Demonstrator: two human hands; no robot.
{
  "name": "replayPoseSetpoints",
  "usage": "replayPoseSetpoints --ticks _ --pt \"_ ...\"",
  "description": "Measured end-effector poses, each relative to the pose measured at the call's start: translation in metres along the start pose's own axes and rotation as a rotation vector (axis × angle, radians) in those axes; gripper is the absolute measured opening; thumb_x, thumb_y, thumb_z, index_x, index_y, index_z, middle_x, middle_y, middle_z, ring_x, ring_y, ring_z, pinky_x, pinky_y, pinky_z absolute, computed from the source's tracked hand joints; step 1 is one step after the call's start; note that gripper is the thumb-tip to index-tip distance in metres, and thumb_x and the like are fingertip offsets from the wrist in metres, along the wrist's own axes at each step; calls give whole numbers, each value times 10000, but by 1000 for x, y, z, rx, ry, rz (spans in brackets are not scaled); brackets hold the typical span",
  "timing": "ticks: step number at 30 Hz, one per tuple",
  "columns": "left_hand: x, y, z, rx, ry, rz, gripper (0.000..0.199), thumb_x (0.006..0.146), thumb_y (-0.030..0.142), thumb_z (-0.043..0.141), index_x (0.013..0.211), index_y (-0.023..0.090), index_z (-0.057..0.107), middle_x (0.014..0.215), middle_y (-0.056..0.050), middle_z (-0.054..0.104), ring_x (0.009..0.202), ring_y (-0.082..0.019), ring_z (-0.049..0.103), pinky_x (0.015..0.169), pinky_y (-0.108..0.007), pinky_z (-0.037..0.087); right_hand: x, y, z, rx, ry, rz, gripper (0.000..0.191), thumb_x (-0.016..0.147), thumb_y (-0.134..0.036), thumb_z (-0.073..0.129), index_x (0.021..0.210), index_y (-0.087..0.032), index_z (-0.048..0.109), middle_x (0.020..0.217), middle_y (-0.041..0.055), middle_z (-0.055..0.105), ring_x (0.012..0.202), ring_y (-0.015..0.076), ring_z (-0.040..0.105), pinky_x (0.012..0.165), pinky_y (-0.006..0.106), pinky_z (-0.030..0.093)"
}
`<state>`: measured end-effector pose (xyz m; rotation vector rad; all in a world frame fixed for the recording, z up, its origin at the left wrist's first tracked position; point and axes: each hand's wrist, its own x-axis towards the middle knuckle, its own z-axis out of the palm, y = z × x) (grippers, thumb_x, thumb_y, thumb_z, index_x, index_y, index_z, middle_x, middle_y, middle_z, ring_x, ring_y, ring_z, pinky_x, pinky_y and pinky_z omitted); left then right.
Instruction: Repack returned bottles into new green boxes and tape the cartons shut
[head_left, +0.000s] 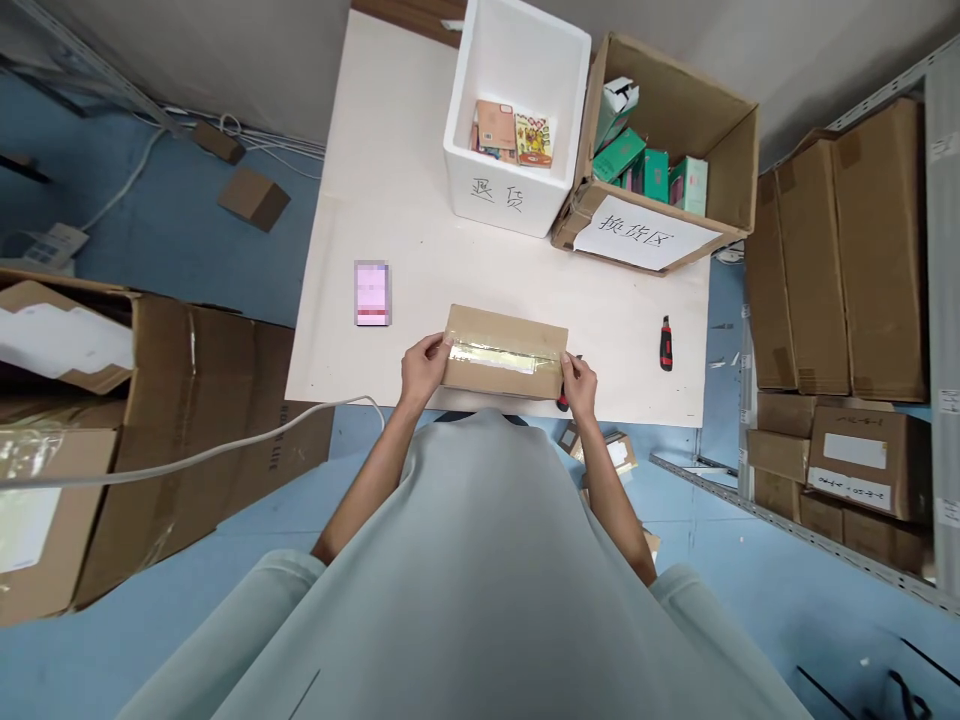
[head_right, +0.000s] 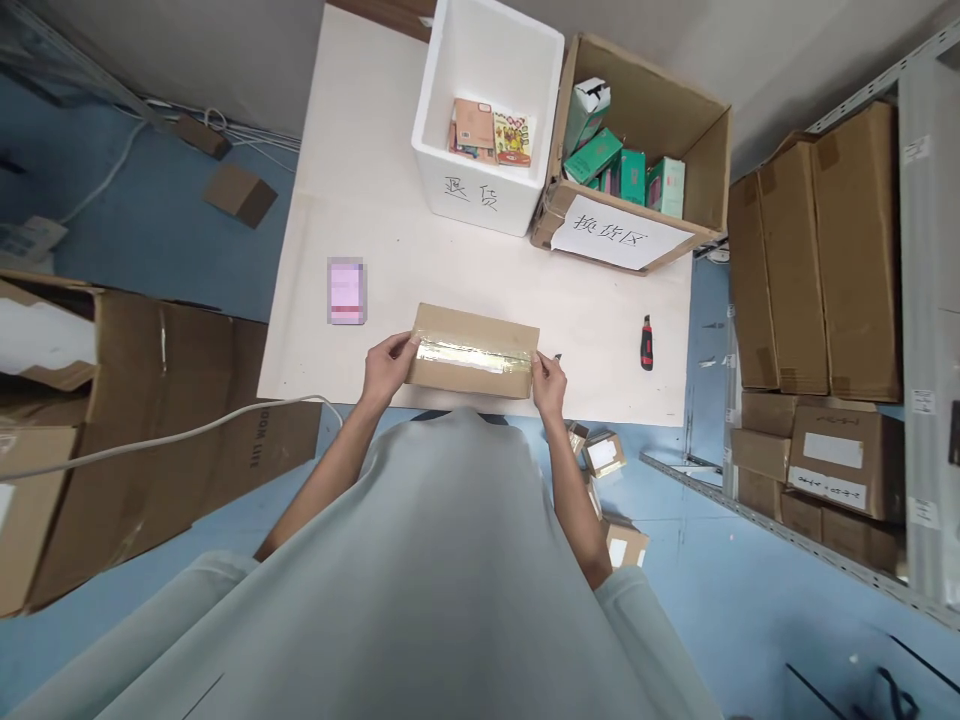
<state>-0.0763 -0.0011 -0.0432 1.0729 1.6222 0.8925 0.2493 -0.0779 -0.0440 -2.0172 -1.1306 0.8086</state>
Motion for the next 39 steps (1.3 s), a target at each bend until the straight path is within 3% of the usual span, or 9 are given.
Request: replayPoseSetpoints --ticks 3,6,10,16,20,24,31,35,39 --pt "-4 -19 -5 9 -73 -28 477 902 583 814 1181 198 848 1272 -131 868 1205 -333 812 1128 -489 647 3 20 5 -115 -7 100 716 1126 -688 378 1138 -132 829 1186 152 842 1122 270 742 1103 393 573" --pt "-10 -30 -12 -31 -119 -17 547 893 597 818 1259 191 822 1389 -157 828 1274 -342 793 1145 -511 651 4 40 3 -292 36 318 514 1100 -503 541 1351 -114 764 1390 206 783 1253 283 732 1144 375 543" --pt "-14 -36 -22 -51 -120 -25 627 872 615 842 1323 183 791 1477 -184 782 1365 -361 756 1165 -545 652 -2 60 7 -395 45 497 575 920 -392 787 1384 -59 713 1399 302 725 1279 367 728 1088 416 564" --pt "-9 -41 -29 -60 -202 -25 657 870 606 874 1387 215 768 1538 -165 747 1472 -383 694 1238 -590 611 -2 67 23 -330 54 524 372 823 -278 775 1168 -152 719 1203 179 770 1127 306 753 971 352 573" --pt "-7 -45 -24 -102 -278 -15 694 865 613 874 1417 210 755 1564 -175 730 1481 -392 689 1255 -620 594 -1 56 19 -173 41 486 172 858 -332 684 978 -213 654 857 18 713 856 213 695 775 276 557" --pt "-9 -44 -17 -169 -289 9 679 872 593 866 1417 205 752 1548 -168 743 1473 -373 704 1273 -605 585 -15 37 10 -32 45 422 209 925 -421 516 987 -238 594 760 -44 609 669 158 562 611 247 482" --pt "-5 -39 -20 -218 -224 34 577 911 517 839 1373 183 754 1481 -165 782 1400 -332 757 1272 -552 594 -24 -3 19 11 72 263 362 958 -546 508 1104 -228 601 896 -5 645 775 176 574 662 271 498" --pt "5 -39 -31 -199 -188 12 507 917 477 836 1323 187 746 1423 -160 801 1396 -344 752 1211 -558 636 -6 -26 22 -159 37 182 304 993 -464 484 1120 -223 621 987 48 716 878 217 636 776 311 552" --pt "10 -38 -36 -163 -218 15 475 920 423 821 1331 203 730 1458 -153 775 1407 -347 735 1168 -548 656 15 -56 6 -424 50 76 344 1064 -412 433 1237 -217 657 1029 90 780 923 271 696 887 373 570"
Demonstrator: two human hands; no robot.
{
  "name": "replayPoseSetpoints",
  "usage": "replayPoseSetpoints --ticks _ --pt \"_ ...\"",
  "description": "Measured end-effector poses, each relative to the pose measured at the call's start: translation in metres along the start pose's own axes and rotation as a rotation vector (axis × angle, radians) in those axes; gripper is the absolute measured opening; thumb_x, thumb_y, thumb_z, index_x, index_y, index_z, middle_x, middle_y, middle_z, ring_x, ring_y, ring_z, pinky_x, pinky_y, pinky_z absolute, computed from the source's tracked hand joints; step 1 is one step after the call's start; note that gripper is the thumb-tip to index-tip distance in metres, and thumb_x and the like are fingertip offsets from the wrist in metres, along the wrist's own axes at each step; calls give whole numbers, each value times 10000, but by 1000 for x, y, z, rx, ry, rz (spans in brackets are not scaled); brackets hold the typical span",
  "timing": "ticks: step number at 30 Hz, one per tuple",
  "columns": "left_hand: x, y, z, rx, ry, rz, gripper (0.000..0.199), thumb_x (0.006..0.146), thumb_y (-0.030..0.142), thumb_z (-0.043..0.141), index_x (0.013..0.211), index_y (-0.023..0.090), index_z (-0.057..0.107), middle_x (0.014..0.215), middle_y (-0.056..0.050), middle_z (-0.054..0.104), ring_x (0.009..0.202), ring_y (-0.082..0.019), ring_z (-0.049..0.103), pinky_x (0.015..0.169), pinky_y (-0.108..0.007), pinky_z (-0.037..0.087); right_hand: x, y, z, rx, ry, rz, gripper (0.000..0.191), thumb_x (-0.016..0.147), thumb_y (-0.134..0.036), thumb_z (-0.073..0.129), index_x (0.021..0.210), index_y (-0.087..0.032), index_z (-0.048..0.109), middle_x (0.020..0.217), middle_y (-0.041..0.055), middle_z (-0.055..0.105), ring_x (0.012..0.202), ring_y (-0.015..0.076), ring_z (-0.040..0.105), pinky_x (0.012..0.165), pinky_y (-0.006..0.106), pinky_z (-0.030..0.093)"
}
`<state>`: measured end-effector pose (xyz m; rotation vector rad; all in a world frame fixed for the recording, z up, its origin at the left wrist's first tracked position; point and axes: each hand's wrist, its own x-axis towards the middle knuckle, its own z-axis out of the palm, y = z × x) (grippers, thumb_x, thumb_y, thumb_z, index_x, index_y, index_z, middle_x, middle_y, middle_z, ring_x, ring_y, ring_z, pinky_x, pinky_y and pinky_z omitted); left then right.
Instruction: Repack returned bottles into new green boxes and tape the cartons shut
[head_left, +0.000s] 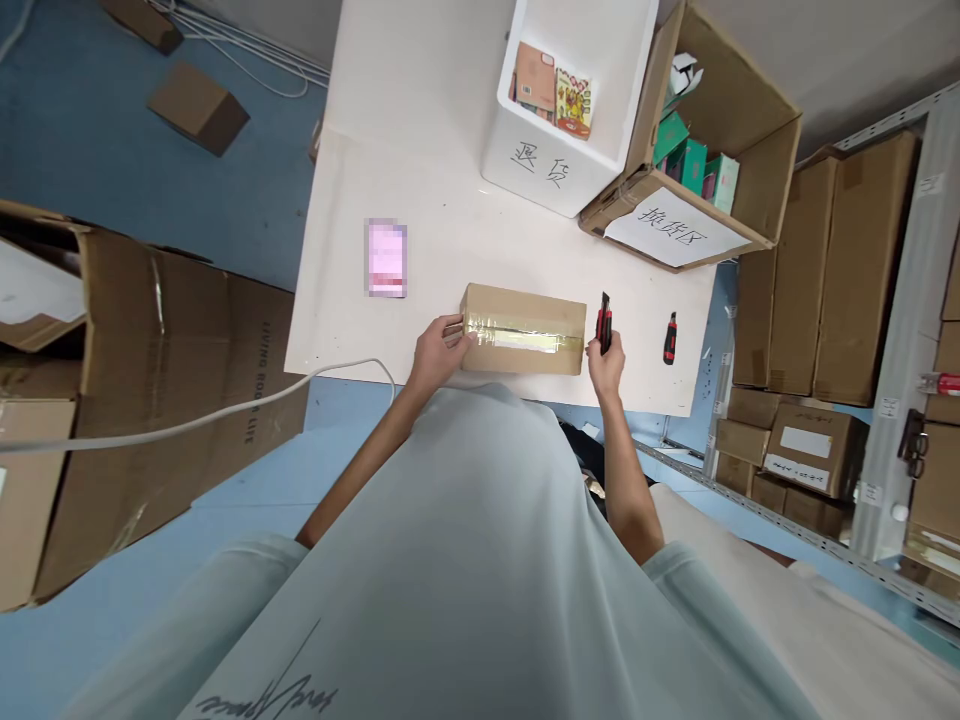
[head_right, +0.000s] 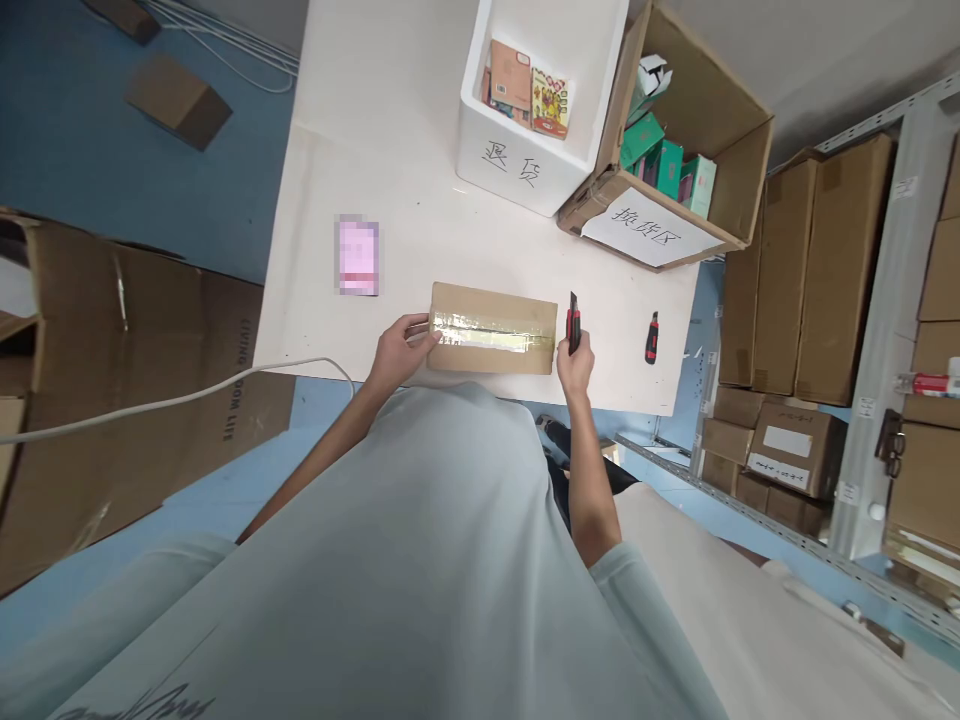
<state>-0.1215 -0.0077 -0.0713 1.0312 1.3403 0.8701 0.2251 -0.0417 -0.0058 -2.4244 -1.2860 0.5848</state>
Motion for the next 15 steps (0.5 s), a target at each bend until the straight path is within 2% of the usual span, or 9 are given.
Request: replayPoseSetpoints --ticks 3,5,7,9,12,15 --pt "-2 1 0 -11 -23 54 525 921 372 794 1415 229 690 1518 -145 735 1427 -334 716 1158 -520 660 6 -30 -22 -137 -78 -201 482 1146 -506 423 1422 -193 664 1036 110 821 934 317 734 898 393 561" --pt "-4 2 0 -17 -45 83 531 922 355 782 1430 243 678 1527 -138 716 1419 -331 717 1134 -506 671 3 -57 -31 -178 -225 -409 539 1186 -529 405 1547 -209 644 1189 120 847 1011 327 763 928 388 561" --pt "-5 1 -1 -7 -61 93 481 924 353 775 1386 243 703 1514 -136 701 1398 -331 722 1114 -498 680 -4 -87 -34 -252 -396 -612 545 1210 -492 394 1639 -241 616 1421 116 814 1177 330 765 994 379 556" --pt "-6 -1 -2 6 -65 95 422 929 358 769 1332 236 737 1491 -137 688 1388 -331 721 1118 -498 680 -13 -115 -31 -405 -553 -752 562 1225 -462 381 1707 -249 576 1483 117 792 1255 332 751 1002 363 545" --pt "-7 -4 -2 8 -68 90 402 935 364 770 1316 237 765 1481 -135 677 1401 -338 707 1140 -510 674 -23 -148 -24 -680 -697 -830 588 1245 -458 352 1783 -265 490 1363 132 822 1145 326 772 915 344 519" --pt "-8 -5 -2 -17 -74 82 422 932 358 777 1339 248 766 1503 -134 668 1430 -348 691 1150 -532 670 -26 -166 -16 -831 -734 -862 589 1256 -454 321 1813 -300 432 1333 139 814 1082 319 782 869 342 492"
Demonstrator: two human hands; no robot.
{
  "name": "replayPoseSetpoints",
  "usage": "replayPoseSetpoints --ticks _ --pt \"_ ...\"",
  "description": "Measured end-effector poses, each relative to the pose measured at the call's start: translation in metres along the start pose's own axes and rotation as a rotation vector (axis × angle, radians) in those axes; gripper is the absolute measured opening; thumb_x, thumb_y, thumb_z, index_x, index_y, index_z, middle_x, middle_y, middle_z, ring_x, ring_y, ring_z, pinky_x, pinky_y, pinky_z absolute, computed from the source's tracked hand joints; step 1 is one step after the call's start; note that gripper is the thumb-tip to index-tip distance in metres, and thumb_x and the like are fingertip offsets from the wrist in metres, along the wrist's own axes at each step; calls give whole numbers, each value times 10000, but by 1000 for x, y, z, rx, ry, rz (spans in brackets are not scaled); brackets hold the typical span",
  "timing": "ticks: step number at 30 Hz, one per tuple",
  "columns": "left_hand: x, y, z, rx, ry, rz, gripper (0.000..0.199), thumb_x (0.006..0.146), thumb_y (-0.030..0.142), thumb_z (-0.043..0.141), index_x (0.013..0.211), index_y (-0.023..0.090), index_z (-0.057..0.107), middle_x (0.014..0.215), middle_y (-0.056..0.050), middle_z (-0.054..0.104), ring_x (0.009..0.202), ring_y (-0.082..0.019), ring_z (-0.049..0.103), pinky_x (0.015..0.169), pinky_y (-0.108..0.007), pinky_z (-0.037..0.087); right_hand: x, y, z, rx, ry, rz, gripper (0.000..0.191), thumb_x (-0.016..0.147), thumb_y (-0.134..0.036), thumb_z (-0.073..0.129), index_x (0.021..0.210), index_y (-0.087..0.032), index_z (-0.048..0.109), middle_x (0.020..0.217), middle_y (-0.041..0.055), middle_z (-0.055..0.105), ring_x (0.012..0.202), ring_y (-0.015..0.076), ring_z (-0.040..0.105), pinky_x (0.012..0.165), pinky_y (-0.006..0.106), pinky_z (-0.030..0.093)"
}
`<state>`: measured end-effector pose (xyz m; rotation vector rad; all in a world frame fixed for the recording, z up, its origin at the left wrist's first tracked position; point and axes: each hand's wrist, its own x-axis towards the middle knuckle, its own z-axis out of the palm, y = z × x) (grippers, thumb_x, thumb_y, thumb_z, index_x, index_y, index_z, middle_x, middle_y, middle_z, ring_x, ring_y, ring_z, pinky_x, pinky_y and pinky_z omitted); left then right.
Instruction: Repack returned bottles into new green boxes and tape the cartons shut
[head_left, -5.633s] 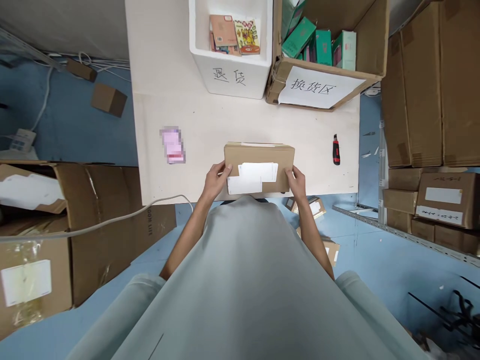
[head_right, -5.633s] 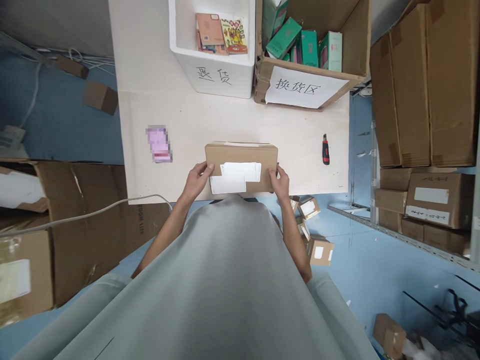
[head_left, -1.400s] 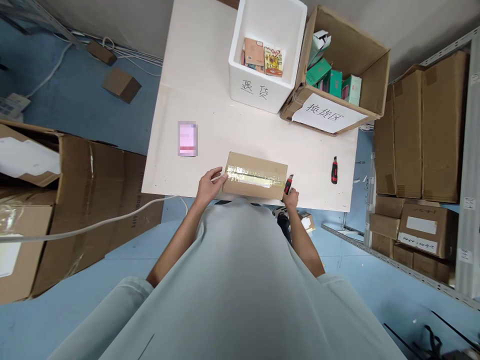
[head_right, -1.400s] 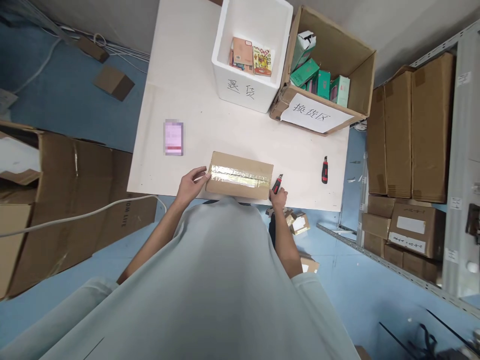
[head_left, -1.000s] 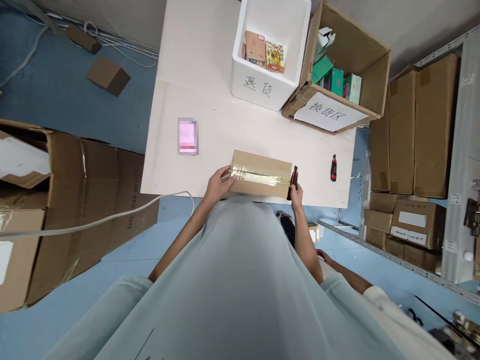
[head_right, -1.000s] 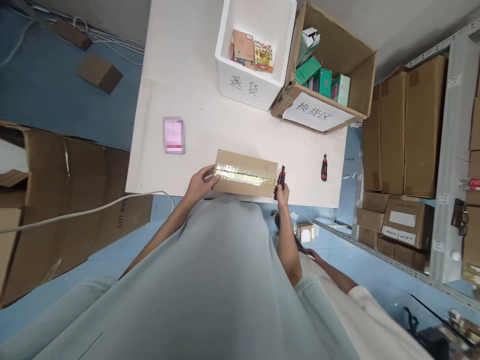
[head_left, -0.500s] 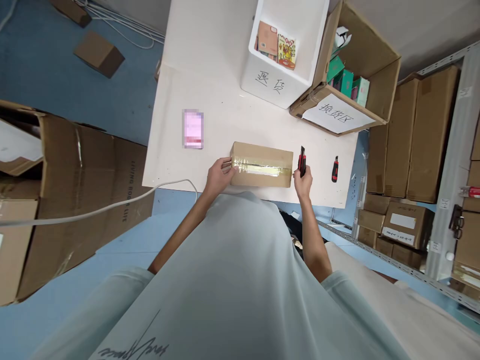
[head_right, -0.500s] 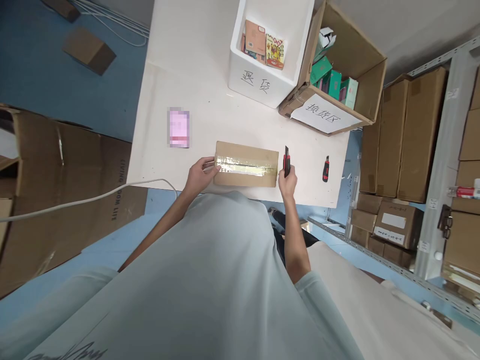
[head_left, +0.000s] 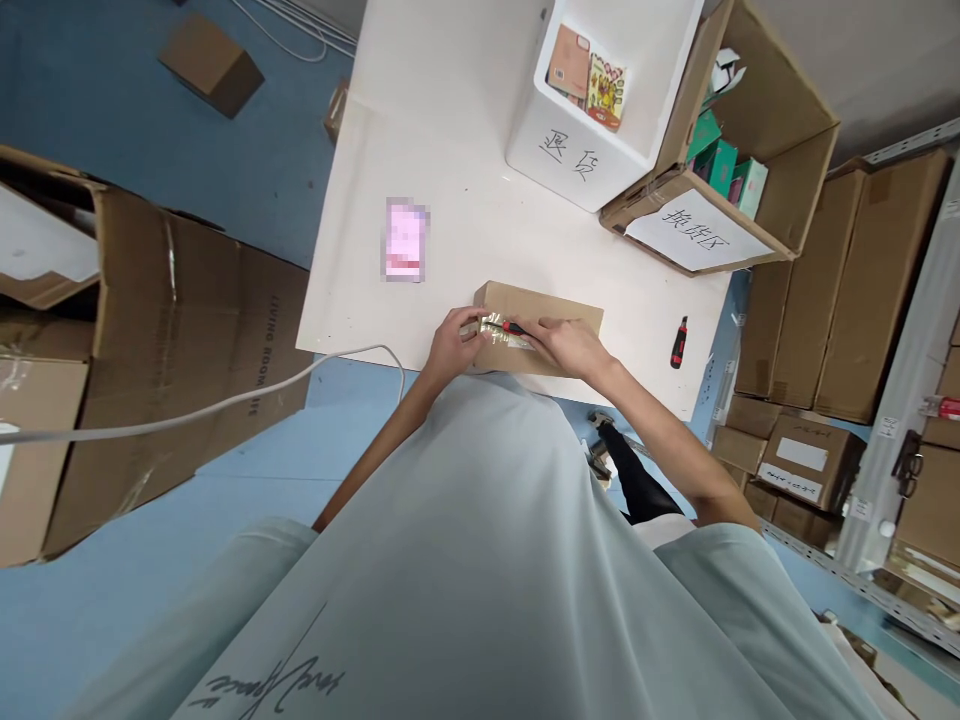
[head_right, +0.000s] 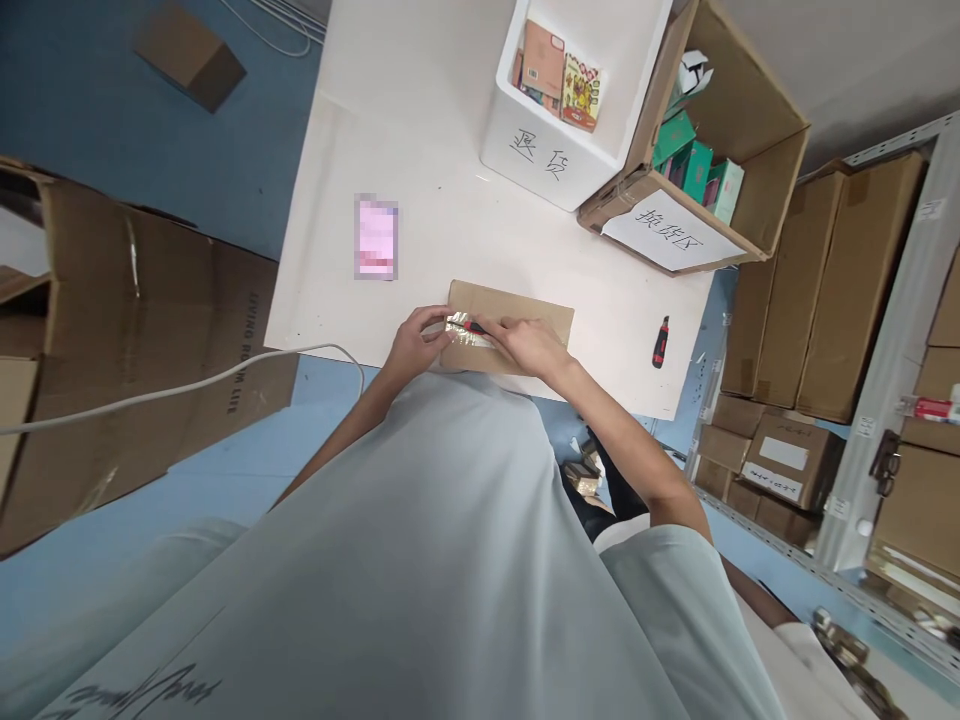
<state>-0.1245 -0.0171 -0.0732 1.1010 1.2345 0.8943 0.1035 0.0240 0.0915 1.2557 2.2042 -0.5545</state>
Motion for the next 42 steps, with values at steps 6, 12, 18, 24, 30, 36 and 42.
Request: replayPoseSetpoints --ticks 6,12,18,24,30,36,42 --pt "0 1 -1 -28 -5 -5 428 924 337 781 1342 241 776 1499 -139 671 1436 -347 688 1137 -525 680 8 -6 -8 -85 -50 -3 581 1258 -433 301 1813 -295 403 1267 156 816 1046 323 798 842 355 493" --pt "2 1 -1 -21 8 12 414 915 340 779 1315 235 791 1485 -135 685 1414 -333 698 1118 -497 692 8 -11 -12 -139 -93 -4 630 1202 -212 368 1826 -296 341 1286 169 810 1064 319 807 890 370 532" --pt "3 1 -1 -10 24 25 424 908 337 781 1316 224 790 1461 -141 703 1397 -325 709 1213 -525 635 8 -27 -19 -187 -101 -15 624 1168 -132 361 1787 -210 361 1313 225 802 1104 335 812 879 380 566" --pt "8 0 -5 2 2 23 437 907 355 792 1324 226 778 1466 -134 706 1390 -322 721 1240 -541 613 13 -35 -25 -209 -101 -18 593 1158 -91 317 1739 -158 415 1335 259 789 1173 346 803 922 414 566" --pt "7 2 -6 20 12 36 435 890 364 800 1301 224 796 1445 -128 733 1373 -326 732 1283 -542 575 14 -32 -25 -208 -92 -40 520 1181 -110 313 1666 -126 499 1324 273 793 1189 344 808 906 398 558" --pt "6 4 -2 22 55 -6 452 865 390 807 1283 217 793 1463 -126 748 1418 -341 709 1247 -526 606 -11 4 -9 -215 -99 47 526 1136 -42 356 1594 -128 600 1229 248 836 1118 336 831 819 371 536" --pt "7 6 1 33 97 -54 483 836 394 822 1285 220 790 1489 -127 746 1393 -350 732 1203 -516 636 -79 89 26 -213 -143 249 583 1113 -35 428 1645 -202 600 1215 225 843 1002 334 827 794 385 452"
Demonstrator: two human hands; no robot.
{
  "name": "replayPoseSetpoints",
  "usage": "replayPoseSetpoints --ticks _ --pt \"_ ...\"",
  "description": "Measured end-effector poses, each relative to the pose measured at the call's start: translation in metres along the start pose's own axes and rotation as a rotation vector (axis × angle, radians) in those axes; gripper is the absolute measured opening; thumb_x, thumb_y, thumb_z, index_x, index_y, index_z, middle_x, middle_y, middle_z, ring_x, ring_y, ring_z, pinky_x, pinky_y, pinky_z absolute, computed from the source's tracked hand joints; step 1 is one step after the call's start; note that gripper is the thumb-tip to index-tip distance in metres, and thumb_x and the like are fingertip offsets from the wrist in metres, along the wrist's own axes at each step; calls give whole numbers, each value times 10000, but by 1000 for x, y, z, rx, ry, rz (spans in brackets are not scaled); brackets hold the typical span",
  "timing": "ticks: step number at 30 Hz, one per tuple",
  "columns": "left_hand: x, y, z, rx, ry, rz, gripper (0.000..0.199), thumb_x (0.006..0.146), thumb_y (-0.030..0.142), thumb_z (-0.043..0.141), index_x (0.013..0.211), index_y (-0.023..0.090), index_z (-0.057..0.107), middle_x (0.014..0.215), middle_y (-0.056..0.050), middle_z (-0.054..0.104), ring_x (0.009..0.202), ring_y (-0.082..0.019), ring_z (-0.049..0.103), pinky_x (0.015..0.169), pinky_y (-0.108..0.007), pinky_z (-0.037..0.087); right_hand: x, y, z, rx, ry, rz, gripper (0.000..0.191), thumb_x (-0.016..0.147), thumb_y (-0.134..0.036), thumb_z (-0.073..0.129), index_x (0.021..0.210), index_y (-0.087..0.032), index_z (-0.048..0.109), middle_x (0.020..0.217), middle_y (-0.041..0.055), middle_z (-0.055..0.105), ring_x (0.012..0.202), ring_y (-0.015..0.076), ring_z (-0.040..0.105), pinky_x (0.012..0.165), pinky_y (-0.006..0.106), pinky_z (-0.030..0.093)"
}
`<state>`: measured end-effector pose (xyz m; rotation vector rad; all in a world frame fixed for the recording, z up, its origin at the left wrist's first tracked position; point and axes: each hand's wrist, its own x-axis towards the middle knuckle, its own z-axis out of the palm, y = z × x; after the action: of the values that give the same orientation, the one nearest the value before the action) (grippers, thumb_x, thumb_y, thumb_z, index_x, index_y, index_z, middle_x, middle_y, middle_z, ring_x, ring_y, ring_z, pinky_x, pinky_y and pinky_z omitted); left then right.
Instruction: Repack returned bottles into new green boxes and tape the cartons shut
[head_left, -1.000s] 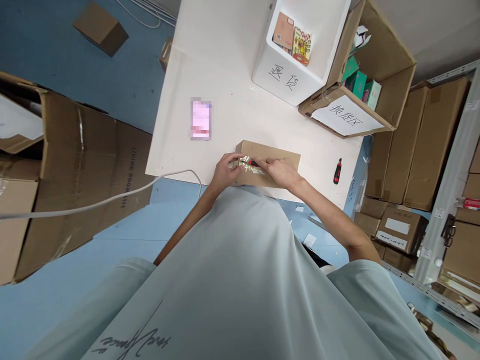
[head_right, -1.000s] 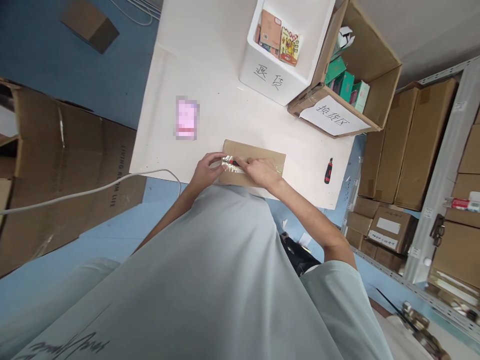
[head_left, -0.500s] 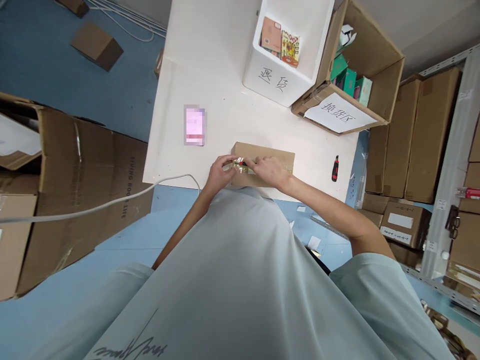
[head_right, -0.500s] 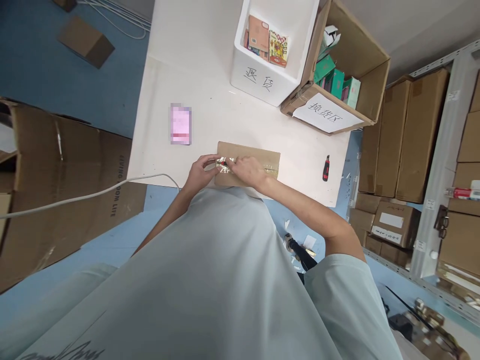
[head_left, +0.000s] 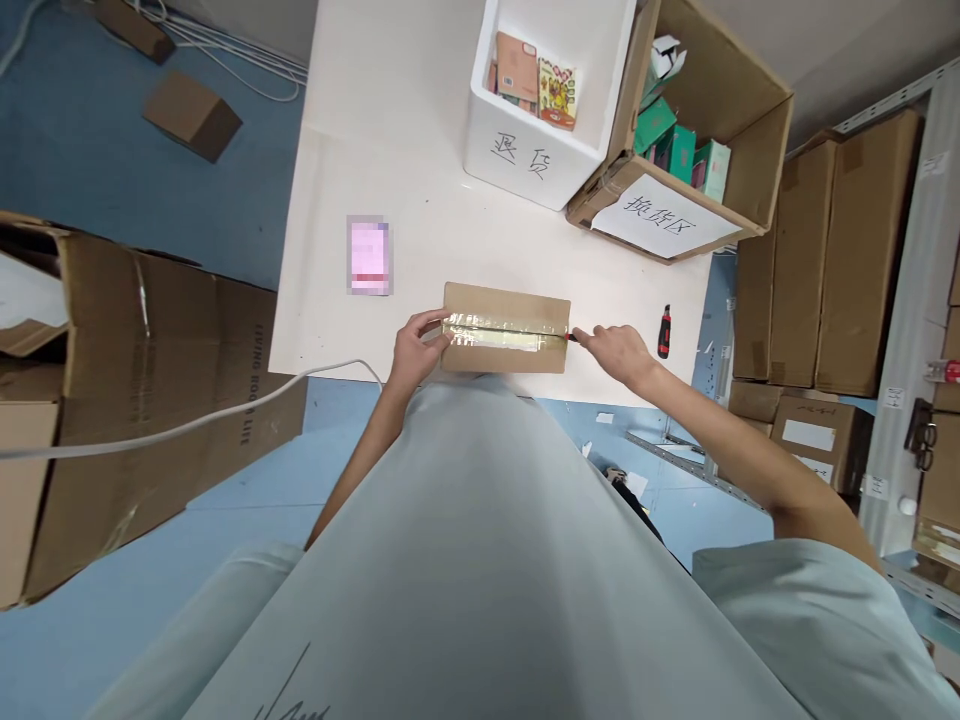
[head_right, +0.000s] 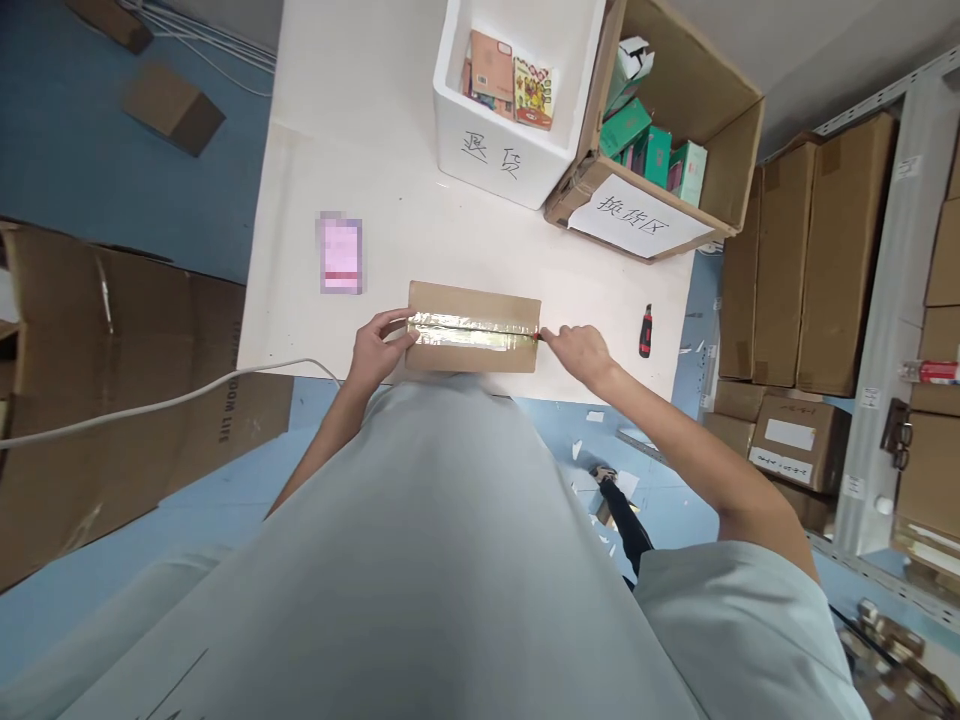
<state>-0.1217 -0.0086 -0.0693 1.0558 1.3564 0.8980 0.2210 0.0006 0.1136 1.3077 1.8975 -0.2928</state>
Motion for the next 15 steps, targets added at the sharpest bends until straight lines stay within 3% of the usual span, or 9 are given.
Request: replayPoseSetpoints --ticks 3,8,12,15 --pt "-1 5 6 18 24 -19 464 835 382 815 1271 226 783 1483 -122 762 1398 -346 731 1181 -502 642 -10 30 31 36 19 22 527 1167 -127 447 1661 -244 589 1235 206 832 971 308 805 784 368 412" --pt "-4 18 14 82 83 -62 433 831 345 785 1251 242 762 1450 -103 783 1394 -334 731 1130 -481 657 0 52 73 157 112 -29 465 1261 -353 361 1687 -285 536 1246 168 811 1011 287 772 748 334 381" --pt "-6 29 23 167 159 -72 348 846 323 760 1186 255 737 1384 -90 785 1313 -305 754 1091 -447 654 20 55 111 269 176 -37 466 1270 -445 323 1608 -266 590 1300 149 797 1056 289 757 728 325 375" --pt "-7 34 38 293 239 -42 259 933 412 759 1128 262 678 1267 -84 766 1257 -289 742 1107 -449 625 39 41 139 451 209 -35 418 1261 -386 347 1512 -215 633 1337 158 788 1096 289 738 750 330 408"
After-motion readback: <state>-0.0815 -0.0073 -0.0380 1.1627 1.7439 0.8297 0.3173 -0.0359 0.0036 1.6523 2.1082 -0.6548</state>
